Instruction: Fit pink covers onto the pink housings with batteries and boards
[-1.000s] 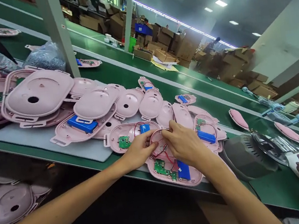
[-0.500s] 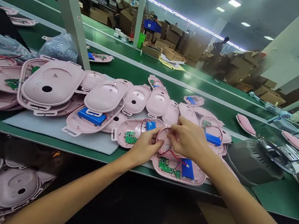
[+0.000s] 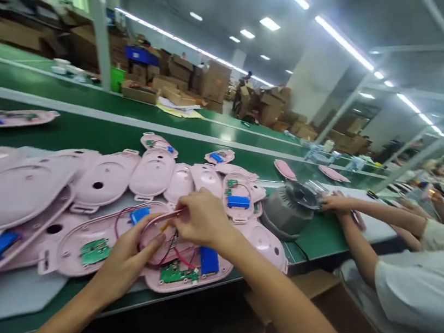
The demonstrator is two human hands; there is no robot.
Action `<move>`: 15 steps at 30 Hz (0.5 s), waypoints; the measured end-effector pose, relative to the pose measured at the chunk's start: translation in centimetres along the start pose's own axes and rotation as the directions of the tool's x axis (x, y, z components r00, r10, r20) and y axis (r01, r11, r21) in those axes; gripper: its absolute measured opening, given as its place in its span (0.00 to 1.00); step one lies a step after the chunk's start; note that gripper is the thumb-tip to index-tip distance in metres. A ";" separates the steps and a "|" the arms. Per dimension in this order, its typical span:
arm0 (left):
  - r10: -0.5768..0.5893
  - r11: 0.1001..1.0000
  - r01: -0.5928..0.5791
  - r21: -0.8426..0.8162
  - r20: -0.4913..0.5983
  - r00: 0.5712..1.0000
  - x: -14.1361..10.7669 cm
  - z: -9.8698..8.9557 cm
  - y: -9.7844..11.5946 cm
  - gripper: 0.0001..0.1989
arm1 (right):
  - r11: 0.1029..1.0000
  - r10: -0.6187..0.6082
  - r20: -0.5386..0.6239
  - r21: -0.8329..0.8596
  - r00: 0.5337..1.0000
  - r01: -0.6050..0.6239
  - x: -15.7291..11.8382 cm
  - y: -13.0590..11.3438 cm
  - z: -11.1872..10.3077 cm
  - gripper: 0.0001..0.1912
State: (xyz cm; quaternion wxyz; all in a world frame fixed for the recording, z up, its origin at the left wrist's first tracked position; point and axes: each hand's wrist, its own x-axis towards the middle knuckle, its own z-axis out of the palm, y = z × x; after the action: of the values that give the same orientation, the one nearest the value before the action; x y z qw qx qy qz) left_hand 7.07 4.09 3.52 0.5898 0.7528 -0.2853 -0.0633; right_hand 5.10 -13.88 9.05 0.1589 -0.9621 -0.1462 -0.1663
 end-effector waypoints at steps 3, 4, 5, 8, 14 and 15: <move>-0.049 0.997 0.049 0.067 -0.009 0.999 0.8 0.0 -0.5 0.24 | 1.000 0.029 0.004 -0.004 1.000 -0.029 0.7 0.0 0.4 0.14; -0.060 0.994 0.063 0.087 -0.027 0.998 1.0 0.0 -0.6 0.24 | 1.000 0.029 0.010 0.003 1.000 -0.029 0.7 -0.2 0.3 0.15; -0.069 0.992 0.073 0.101 -0.041 0.997 1.0 0.0 -0.6 0.23 | 1.000 0.018 0.015 0.023 1.000 -0.018 0.6 -0.3 0.1 0.14; -0.105 0.990 0.107 0.087 -0.024 0.994 0.8 -0.2 -0.7 0.23 | 0.991 -0.020 -0.078 0.132 0.997 0.030 -0.8 0.3 -2.0 0.11; -0.165 0.986 0.166 0.035 -0.022 0.986 0.7 -0.6 -1.0 0.24 | 0.812 0.318 -0.636 -0.199 0.703 -0.548 -8.4 11.2 -9.3 0.13; -0.155 0.988 0.155 0.026 -0.019 0.988 0.7 -0.6 -1.0 0.24 | 0.692 0.403 -0.627 -0.268 0.666 -0.671 -9.8 13.4 -10.1 0.16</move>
State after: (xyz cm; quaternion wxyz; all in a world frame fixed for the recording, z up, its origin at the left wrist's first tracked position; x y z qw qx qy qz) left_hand 8.26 4.35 2.92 0.5752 0.7811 -0.2218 -0.0988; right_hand -1.99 -31.88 11.09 -0.0070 -0.8843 0.2495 -0.3946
